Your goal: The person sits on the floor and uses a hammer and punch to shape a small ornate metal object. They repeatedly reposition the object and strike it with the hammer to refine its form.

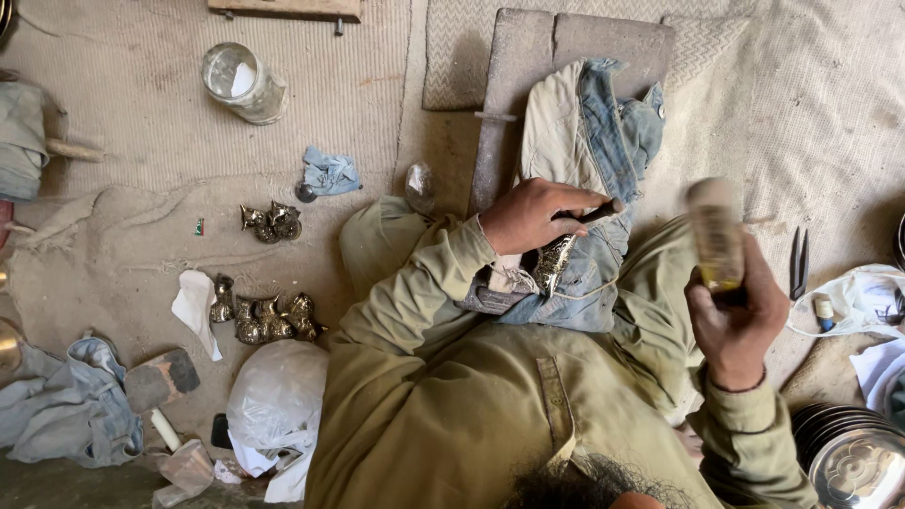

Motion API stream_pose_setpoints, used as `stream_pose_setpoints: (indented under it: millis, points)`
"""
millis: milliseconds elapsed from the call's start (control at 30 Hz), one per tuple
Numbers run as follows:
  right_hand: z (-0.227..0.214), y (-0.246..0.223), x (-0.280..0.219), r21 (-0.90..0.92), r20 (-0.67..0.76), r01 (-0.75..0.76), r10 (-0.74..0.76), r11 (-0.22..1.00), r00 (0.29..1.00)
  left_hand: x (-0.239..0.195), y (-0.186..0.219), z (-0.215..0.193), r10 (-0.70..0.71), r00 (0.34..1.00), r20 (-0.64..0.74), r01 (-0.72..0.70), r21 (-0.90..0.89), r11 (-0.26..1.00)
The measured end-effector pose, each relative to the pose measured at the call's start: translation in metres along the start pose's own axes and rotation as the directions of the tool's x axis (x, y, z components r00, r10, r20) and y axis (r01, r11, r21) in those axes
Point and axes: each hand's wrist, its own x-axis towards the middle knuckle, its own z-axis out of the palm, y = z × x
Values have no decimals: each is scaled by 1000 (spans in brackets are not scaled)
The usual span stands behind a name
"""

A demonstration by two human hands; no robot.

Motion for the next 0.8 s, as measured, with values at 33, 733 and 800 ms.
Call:
stream_pose_setpoints:
  millis: [33,733,800]
  points:
    - [3,-1,-1,127,-45,2,3,992,999,0,-2,2,7,1000,0,-7,11,1000]
    - [0,-6,14,215,18,-105,103,971,994,-7,-9,2,-9,996,-88,9,-2,1000]
    - [1,-3,10,91,49,-80,76,993,996,-6,-8,4,-14,997,-73,15,14,1000]
